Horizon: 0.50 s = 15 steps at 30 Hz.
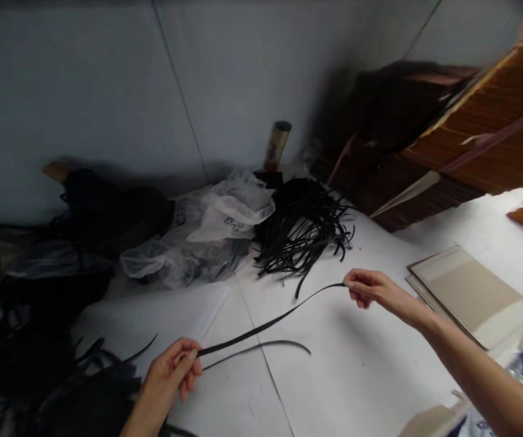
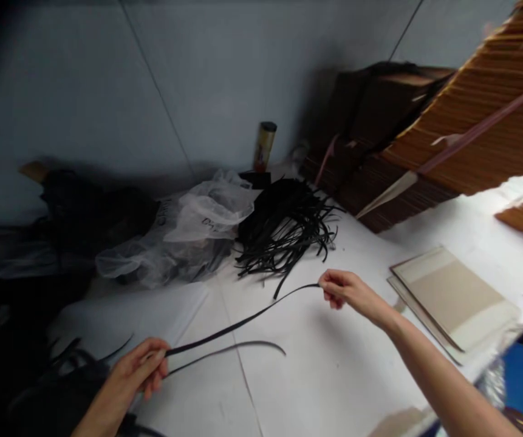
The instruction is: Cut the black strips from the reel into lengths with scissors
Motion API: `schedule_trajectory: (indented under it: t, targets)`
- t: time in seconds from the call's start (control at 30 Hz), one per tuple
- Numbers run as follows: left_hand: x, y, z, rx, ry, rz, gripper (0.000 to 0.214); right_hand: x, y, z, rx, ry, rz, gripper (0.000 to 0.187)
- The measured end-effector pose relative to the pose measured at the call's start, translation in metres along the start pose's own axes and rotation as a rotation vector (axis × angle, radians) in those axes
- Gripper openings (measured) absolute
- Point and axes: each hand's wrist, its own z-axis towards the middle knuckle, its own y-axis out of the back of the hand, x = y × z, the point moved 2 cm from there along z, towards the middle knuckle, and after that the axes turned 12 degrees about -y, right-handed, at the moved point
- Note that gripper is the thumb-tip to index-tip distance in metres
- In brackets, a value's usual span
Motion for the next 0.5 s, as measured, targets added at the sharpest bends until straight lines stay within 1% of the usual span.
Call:
schedule_trajectory:
  t: [0.1, 0.17, 0.23, 0.3, 0.33, 0.37, 0.4, 0.43, 0.47, 0.5]
  targets:
    - [-0.023, -0.042, 0.028, 0.034, -0.091, 0.002, 0.041, 0.024, 0.062, 0.026, -0.164, 0.042, -0.125, 0.043]
    - [-0.032, -0.062, 0.041, -0.004, -0.185, 0.105, 0.036, 0.039, 0.096, 0.045, -0.286, 0.059, -0.239, 0.036]
    - [-0.032, -0.072, 0.043, -0.051, -0.315, 0.327, 0.03, 0.054, 0.12, 0.06, -0.441, 0.069, -0.354, 0.032]
    - [-0.022, -0.076, 0.033, -0.032, -0.427, 0.607, 0.031, 0.064, 0.131, 0.066, -0.622, 0.087, -0.444, 0.037]
    - [-0.013, -0.077, 0.025, 0.004, -0.447, 0.739, 0.034, 0.066, 0.131, 0.066, -0.707, 0.101, -0.471, 0.042]
    - [-0.003, -0.078, 0.015, 0.041, -0.438, 0.856, 0.038, 0.064, 0.126, 0.064, -0.775, 0.117, -0.484, 0.045]
    - [0.006, -0.078, 0.005, 0.062, -0.4, 0.958, 0.043, 0.06, 0.115, 0.062, -0.815, 0.133, -0.485, 0.045]
    - [0.015, -0.079, -0.005, 0.064, -0.344, 1.04, 0.046, 0.052, 0.099, 0.059, -0.821, 0.148, -0.475, 0.044]
    - [0.022, -0.08, -0.014, 0.063, -0.284, 1.1, 0.048, 0.04, 0.078, 0.057, -0.784, 0.169, -0.462, 0.041]
    - [0.027, -0.081, -0.021, 0.066, -0.222, 1.132, 0.045, 0.025, 0.051, 0.055, -0.716, 0.191, -0.448, 0.039]
